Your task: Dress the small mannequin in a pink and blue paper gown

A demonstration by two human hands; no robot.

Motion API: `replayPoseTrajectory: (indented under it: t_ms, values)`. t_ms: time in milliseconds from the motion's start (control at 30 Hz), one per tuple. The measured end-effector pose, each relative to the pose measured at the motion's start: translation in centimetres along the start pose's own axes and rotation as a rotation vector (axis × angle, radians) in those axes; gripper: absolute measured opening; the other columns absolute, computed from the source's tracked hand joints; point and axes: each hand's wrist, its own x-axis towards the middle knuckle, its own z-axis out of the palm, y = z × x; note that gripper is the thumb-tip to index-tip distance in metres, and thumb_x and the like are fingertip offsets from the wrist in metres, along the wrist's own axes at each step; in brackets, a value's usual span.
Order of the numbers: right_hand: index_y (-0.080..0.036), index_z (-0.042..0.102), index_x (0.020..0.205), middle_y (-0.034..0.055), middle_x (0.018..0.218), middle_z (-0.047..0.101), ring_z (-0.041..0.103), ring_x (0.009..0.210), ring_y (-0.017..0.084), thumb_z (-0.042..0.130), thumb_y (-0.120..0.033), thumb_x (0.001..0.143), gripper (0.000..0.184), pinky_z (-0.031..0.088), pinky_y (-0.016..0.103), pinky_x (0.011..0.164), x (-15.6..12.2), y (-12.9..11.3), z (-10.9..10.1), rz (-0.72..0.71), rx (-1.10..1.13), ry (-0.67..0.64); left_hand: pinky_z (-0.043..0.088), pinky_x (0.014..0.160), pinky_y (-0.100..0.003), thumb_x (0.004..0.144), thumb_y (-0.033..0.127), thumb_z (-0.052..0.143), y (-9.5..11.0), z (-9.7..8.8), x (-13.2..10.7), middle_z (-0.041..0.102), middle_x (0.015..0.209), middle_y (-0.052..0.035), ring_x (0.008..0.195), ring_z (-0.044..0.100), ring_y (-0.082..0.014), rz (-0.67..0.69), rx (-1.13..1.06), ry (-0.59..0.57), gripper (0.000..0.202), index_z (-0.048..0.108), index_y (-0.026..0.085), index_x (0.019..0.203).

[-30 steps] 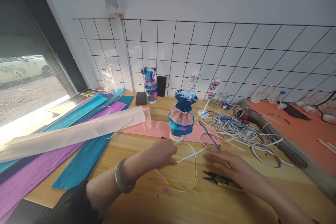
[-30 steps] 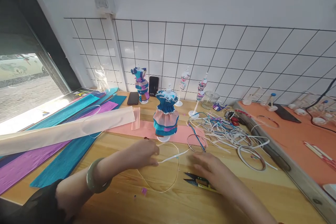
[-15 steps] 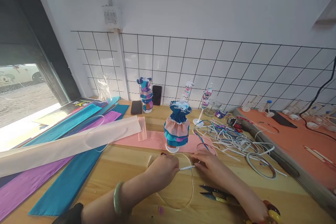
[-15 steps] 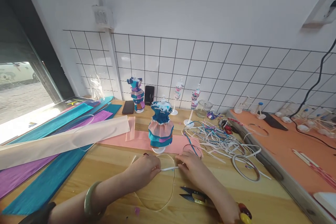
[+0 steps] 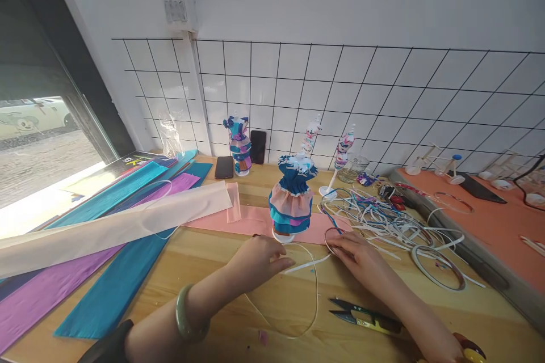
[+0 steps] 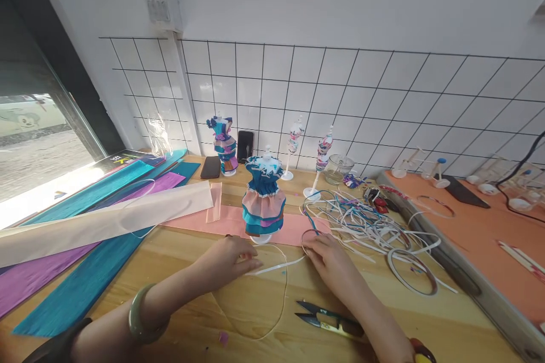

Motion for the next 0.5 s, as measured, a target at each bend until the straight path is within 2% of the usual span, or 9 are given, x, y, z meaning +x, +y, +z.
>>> replayPoseTrajectory:
  t_ms: [67,133,233,367,500]
  values:
    - [-0.023,0.073,0.097,0.0103,0.102,0.074,0.066,0.099,0.026,0.047,-0.023,0.092,0.026,0.051,0.046,0.089,0.0,-0.2,0.2,-0.009,-0.001,0.013,0.044,0.067,-0.026,0.087,0.048,0.053,-1.0,-0.2,0.5,0.073,0.077,-0.0049,0.076,0.065,-0.0187,-0.053,-0.038,0.075,0.037,0.072,0.018,0.074]
    - [-0.022,0.073,0.099,0.0109,0.101,0.074,0.066,0.099,0.026,0.047,-0.023,0.092,0.027,0.051,0.045,0.089,0.1,-0.5,0.6,-0.023,0.002,0.017,0.045,0.068,-0.027,0.082,0.047,0.059,-2.0,-0.4,1.2,0.072,0.077,-0.0051,0.077,0.065,-0.0198,-0.134,-0.069,0.195,0.033,0.071,0.018,0.071]
    - [-0.022,0.073,0.101,0.0117,0.099,0.074,0.065,0.098,0.026,0.048,-0.023,0.092,0.026,0.05,0.046,0.089,0.2,-1.1,1.3,-0.04,0.009,0.017,0.046,0.08,-0.033,0.077,0.043,0.066,-3.2,-0.4,2.7,0.07,0.101,-0.0074,0.096,0.062,-0.024,-0.15,-0.067,0.296,0.028,0.072,0.019,0.092]
    - [-0.023,0.073,0.099,0.0111,0.099,0.073,0.065,0.095,0.026,0.048,-0.023,0.093,0.025,0.051,0.045,0.086,0.2,-1.9,1.8,-0.053,0.016,0.009,0.046,0.088,-0.035,0.069,0.038,0.075,-3.7,-0.2,4.9,0.07,0.102,-0.0064,0.1,0.062,-0.0255,-0.059,-0.1,0.278,0.026,0.072,0.019,0.086]
    - [-0.023,0.073,0.098,0.0107,0.097,0.073,0.065,0.092,0.025,0.048,-0.021,0.093,0.026,0.052,0.042,0.082,0.2,-2.4,2.0,-0.056,0.014,-0.004,0.049,0.09,-0.038,0.066,0.03,0.08,-3.6,0.2,6.5,0.069,0.108,-0.008,0.102,0.062,-0.0275,-0.022,-0.149,0.261,0.035,0.069,0.017,0.096]
